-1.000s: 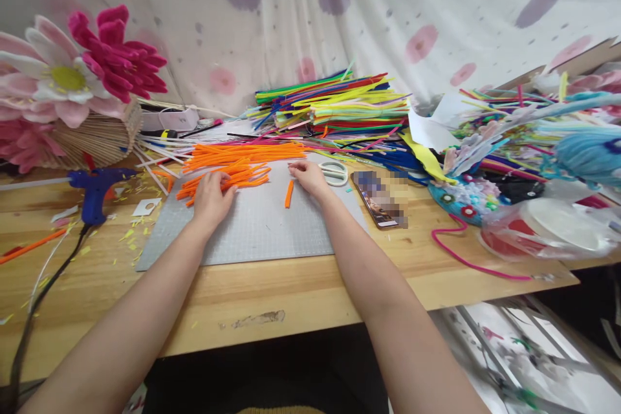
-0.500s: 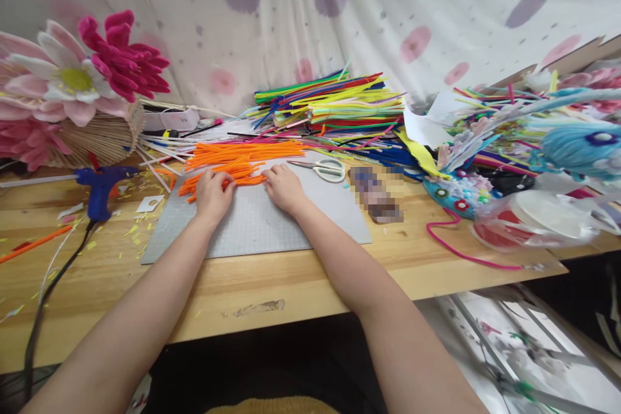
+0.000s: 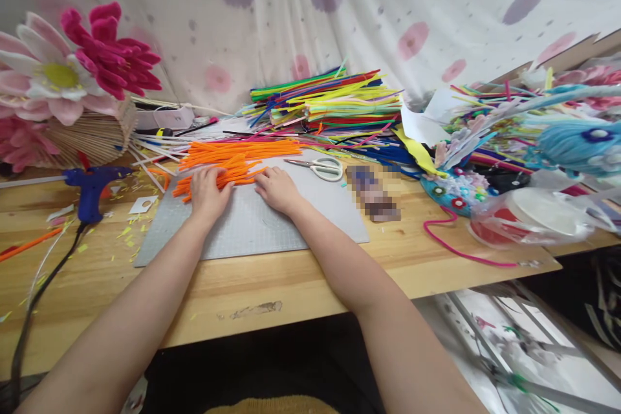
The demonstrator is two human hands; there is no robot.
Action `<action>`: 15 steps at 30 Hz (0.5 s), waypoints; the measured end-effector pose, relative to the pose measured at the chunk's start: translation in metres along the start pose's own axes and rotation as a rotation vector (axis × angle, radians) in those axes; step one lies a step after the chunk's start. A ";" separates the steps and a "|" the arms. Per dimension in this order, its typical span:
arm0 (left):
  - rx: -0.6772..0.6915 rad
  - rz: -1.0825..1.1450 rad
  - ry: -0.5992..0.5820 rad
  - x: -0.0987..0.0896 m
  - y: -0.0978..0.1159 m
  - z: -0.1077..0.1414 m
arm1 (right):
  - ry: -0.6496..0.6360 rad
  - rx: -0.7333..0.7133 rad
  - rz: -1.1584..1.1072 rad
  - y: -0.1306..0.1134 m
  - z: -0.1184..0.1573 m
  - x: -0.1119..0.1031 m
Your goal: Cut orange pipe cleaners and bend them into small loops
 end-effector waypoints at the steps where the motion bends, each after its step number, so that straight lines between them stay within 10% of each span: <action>1: -0.026 -0.022 -0.008 0.001 -0.003 0.000 | 0.004 0.002 0.003 0.000 0.000 0.000; 15: 0.127 0.042 0.087 -0.018 0.019 0.003 | 0.322 -0.026 -0.036 -0.019 0.006 -0.035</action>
Point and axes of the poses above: each hand's wrist, its own z-axis away from the middle knuckle, its own x-axis out of the palm, y = z × x, the point moved 8 cm from there along -z, towards the middle knuckle, and after that the axes turned 15 degrees about -z, right-handed, at the moved point
